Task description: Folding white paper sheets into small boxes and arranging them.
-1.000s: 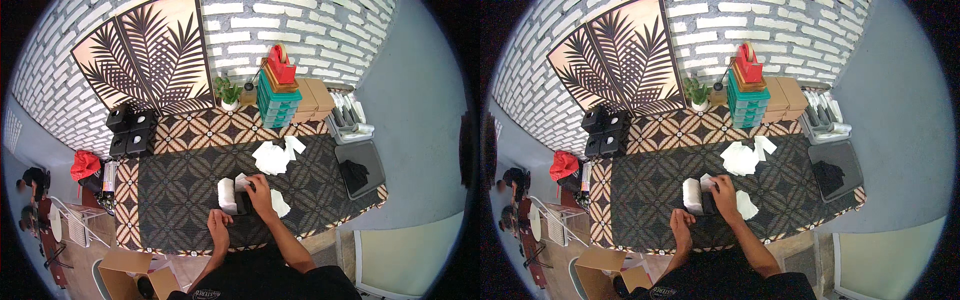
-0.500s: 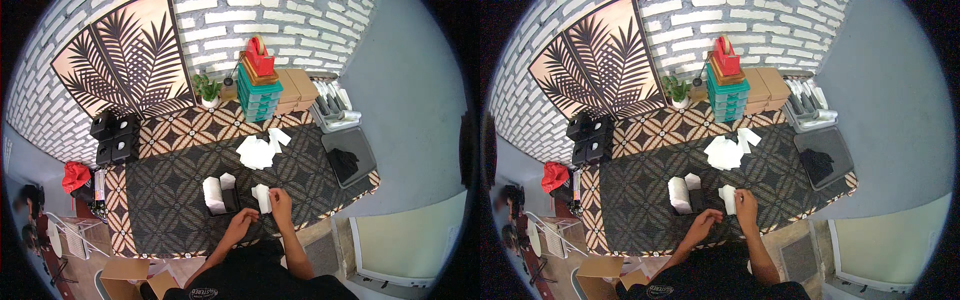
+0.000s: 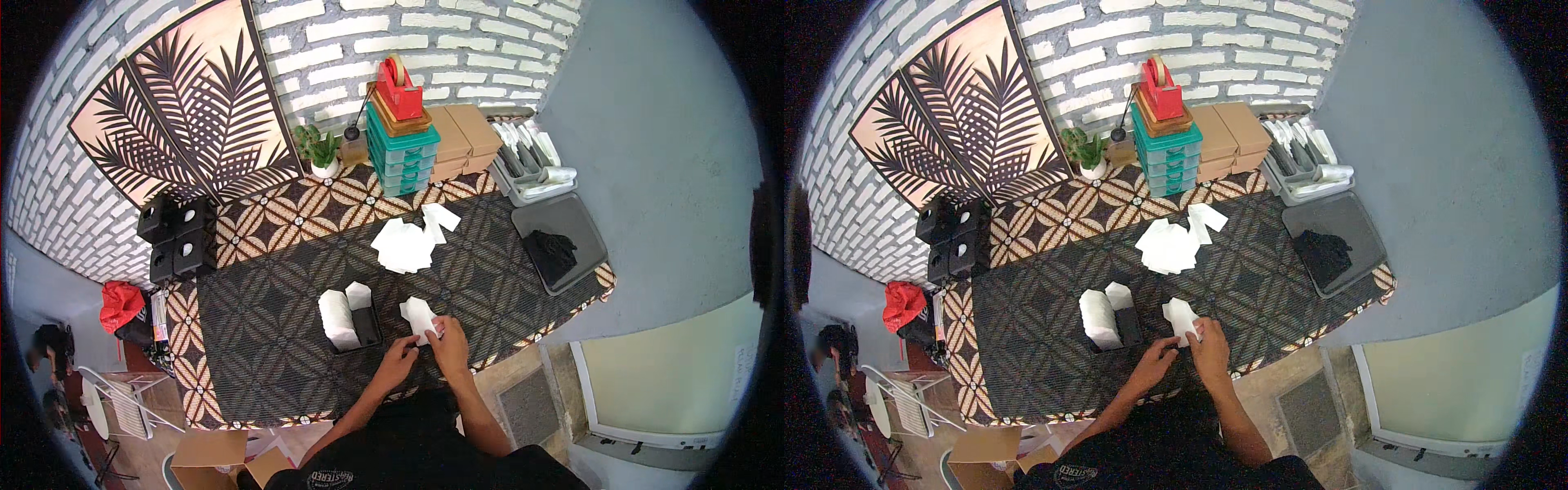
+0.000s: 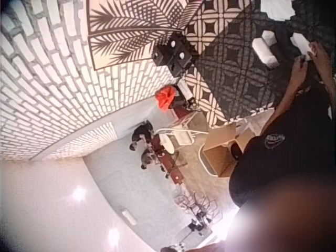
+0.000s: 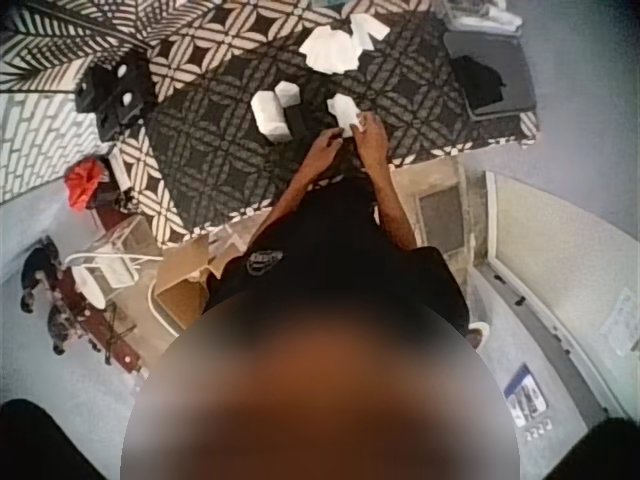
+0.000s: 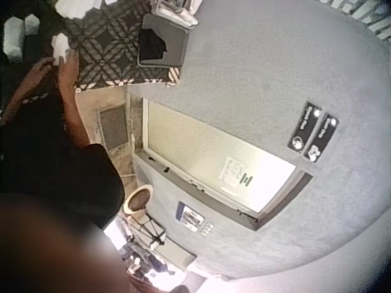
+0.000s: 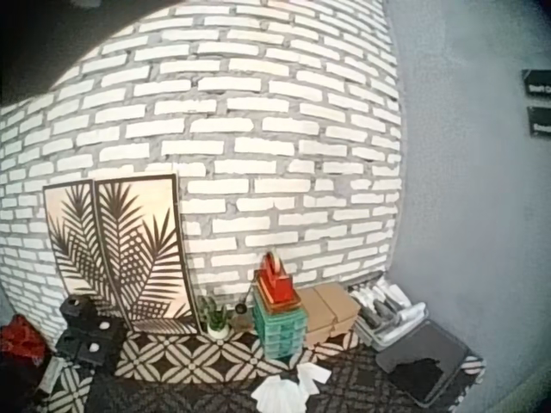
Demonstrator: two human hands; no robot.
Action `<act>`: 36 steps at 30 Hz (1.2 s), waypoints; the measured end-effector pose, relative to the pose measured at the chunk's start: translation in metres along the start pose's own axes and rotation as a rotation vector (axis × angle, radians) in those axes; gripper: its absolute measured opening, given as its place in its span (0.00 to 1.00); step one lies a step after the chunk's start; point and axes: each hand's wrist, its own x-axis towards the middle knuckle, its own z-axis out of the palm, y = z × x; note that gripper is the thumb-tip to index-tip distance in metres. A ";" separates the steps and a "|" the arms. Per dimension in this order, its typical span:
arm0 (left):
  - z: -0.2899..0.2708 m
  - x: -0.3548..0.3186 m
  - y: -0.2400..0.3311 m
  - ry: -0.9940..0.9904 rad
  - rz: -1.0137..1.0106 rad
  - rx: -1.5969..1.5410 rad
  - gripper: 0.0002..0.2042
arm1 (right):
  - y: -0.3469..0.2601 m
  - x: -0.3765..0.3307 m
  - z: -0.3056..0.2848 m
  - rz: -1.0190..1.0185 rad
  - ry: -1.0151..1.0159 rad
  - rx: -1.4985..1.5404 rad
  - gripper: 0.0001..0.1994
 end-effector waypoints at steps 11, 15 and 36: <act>0.000 -0.005 0.030 0.195 0.126 -0.422 0.13 | -0.006 0.003 0.004 0.284 -0.206 0.814 0.10; -0.015 -0.011 0.049 0.342 0.205 -0.333 0.07 | -0.053 0.003 -0.015 0.363 -0.354 1.070 0.11; -0.032 -0.028 0.049 0.236 0.147 -0.469 0.06 | -0.070 0.001 0.003 0.287 -0.390 1.106 0.13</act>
